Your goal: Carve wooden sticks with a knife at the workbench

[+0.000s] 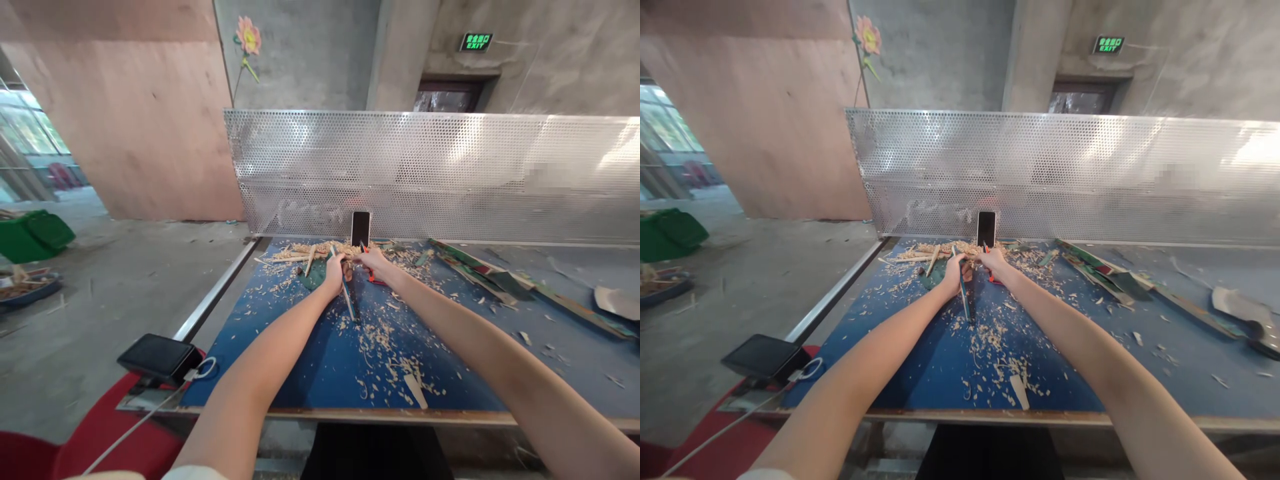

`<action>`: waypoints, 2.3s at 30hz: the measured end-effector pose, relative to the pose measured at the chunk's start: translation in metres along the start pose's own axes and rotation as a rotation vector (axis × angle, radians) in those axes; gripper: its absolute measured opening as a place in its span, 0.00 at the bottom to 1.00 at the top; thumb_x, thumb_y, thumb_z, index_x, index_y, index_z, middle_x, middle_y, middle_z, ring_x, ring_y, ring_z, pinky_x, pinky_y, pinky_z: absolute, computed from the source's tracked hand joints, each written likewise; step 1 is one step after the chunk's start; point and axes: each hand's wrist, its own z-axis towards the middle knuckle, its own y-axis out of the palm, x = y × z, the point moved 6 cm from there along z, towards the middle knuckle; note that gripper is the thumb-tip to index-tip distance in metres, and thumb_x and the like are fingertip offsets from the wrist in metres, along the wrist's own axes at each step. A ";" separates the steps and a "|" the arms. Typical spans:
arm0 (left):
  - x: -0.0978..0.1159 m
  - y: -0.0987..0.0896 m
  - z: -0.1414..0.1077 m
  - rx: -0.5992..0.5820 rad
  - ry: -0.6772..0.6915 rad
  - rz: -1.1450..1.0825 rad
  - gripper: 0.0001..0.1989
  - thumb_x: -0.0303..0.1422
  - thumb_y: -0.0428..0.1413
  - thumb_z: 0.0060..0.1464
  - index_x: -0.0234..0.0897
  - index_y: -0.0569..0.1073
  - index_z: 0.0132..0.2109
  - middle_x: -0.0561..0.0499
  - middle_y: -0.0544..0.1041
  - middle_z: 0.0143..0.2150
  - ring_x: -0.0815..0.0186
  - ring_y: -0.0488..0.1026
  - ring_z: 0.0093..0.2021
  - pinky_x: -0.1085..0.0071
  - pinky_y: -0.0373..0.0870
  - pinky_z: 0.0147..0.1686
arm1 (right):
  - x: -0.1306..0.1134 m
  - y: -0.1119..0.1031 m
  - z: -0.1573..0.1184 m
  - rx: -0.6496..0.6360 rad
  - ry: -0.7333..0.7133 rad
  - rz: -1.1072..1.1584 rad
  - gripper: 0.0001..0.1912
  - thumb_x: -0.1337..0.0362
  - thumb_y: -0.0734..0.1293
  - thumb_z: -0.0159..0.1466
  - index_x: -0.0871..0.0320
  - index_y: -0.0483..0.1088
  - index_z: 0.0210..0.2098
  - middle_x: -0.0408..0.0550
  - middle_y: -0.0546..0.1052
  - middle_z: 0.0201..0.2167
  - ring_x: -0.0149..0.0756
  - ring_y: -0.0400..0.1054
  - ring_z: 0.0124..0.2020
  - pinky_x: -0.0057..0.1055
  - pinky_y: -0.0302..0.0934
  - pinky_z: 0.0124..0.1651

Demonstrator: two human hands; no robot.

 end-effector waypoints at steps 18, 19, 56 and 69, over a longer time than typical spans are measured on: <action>0.003 0.008 -0.012 0.039 -0.107 -0.020 0.08 0.35 0.57 0.60 0.40 0.66 0.35 0.63 0.53 0.14 0.72 0.51 0.12 0.73 0.46 0.17 | 0.062 -0.131 -0.076 -0.046 -0.332 -0.625 0.13 0.53 0.70 0.60 0.54 0.66 0.29 0.42 0.71 0.22 0.33 0.63 0.24 0.30 0.49 0.29; 0.004 0.009 -0.012 0.036 -0.107 -0.016 0.07 0.34 0.56 0.60 0.40 0.66 0.34 0.63 0.53 0.14 0.72 0.51 0.12 0.73 0.46 0.17 | 0.066 -0.139 -0.076 -0.009 -0.340 -0.665 0.13 0.52 0.70 0.60 0.54 0.66 0.30 0.43 0.72 0.23 0.35 0.64 0.24 0.31 0.50 0.29; 0.000 0.009 -0.010 0.034 -0.115 0.008 0.09 0.36 0.59 0.59 0.40 0.66 0.35 0.63 0.53 0.14 0.72 0.51 0.12 0.74 0.46 0.16 | 0.062 -0.121 -0.057 -0.119 -0.530 -0.972 0.14 0.51 0.67 0.71 0.55 0.76 0.38 0.51 0.81 0.36 0.42 0.73 0.36 0.32 0.59 0.37; 0.001 0.013 -0.009 0.023 -0.115 0.034 0.08 0.35 0.57 0.62 0.40 0.66 0.35 0.63 0.54 0.14 0.72 0.51 0.11 0.73 0.46 0.16 | 0.024 -0.118 -0.103 -0.051 -0.682 -0.741 0.16 0.51 0.67 0.72 0.54 0.80 0.47 0.55 0.84 0.47 0.48 0.78 0.47 0.40 0.68 0.51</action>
